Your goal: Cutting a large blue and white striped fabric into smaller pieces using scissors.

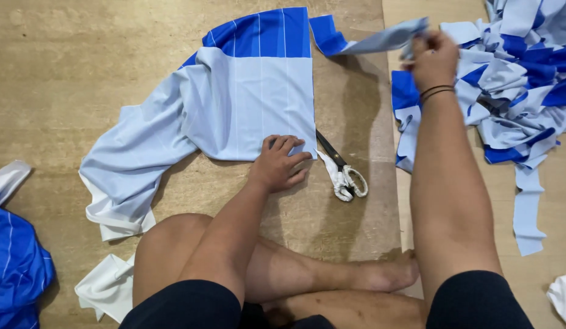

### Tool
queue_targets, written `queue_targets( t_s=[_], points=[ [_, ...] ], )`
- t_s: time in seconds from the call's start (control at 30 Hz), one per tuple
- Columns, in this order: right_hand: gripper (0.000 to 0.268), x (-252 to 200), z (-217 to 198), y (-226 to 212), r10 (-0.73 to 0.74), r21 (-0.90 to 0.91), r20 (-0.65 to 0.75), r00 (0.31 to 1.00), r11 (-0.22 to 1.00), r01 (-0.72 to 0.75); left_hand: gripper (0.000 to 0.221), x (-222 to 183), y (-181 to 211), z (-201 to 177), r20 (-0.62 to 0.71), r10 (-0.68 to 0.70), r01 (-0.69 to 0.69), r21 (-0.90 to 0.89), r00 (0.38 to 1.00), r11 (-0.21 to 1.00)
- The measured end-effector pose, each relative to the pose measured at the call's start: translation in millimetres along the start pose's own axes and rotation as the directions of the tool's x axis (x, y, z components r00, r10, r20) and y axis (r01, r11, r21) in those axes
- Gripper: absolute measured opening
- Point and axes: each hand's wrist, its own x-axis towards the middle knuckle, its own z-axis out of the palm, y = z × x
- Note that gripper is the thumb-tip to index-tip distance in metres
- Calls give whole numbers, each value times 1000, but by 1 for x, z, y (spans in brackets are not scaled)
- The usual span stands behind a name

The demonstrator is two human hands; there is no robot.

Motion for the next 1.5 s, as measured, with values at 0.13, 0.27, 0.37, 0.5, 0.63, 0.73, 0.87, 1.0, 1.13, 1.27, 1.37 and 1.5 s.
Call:
queue_targets(
  t_s=[0.13, 0.27, 0.37, 0.5, 0.63, 0.73, 0.87, 1.0, 1.13, 1.27, 1.37, 1.5],
  points=[
    [14, 19, -116, 13, -272, 200, -497, 824, 888, 414, 37, -3, 1, 0, 11, -6, 6, -19, 1000, 1000],
    [20, 28, -227, 86, -354, -229, -619, 701, 935, 270, 38, -2, 2, 0, 71, -34, 35, -10, 997, 999],
    [34, -43, -209, 37, -409, -586, -332, 850, 795, 154, 39, -1, -2, 5, 41, -22, 21, 21, 999, 1000],
    [89, -121, -97, -18, 60, -810, -135, 989, 568, -145, 38, -5, -2, 6, 35, 0, 0, 6, 999, 1000],
    [84, -204, 31, -60, -44, -592, 426, 904, 742, 315, 36, -3, 0, 5, 33, -2, 2, -4, 999, 1000],
    [114, -255, 91, -76, 53, -542, 631, 774, 744, 390, 36, -4, 3, -2, 42, 3, -3, 7, 999, 1000],
    [116, -282, 117, -65, 214, -742, 579, 787, 538, 400, 39, -1, 6, -16, 47, -21, 24, -64, 999, 998],
    [108, -279, 113, -67, 273, -784, 469, 840, 566, 254, 35, -2, -5, -4, 78, -61, 75, -181, 995, 981],
    [103, -275, 120, -77, 203, -801, 227, 952, 595, 64, 23, 10, -7, 5, -50, -312, 278, -335, 949, 900],
    [74, -271, 143, -112, 119, -522, 98, 988, 851, -50, 44, 23, 4, -14, 152, -969, 605, -796, 192, -5],
    [68, -254, 166, -95, 431, -593, 42, 901, 737, -325, 54, -10, 5, 32, 665, -746, 375, -700, 33, -608],
    [47, -256, 191, -116, 730, 82, 179, 660, 657, -749, 49, -11, -3, 57, 728, -684, 305, -643, -39, -702]
  ],
)
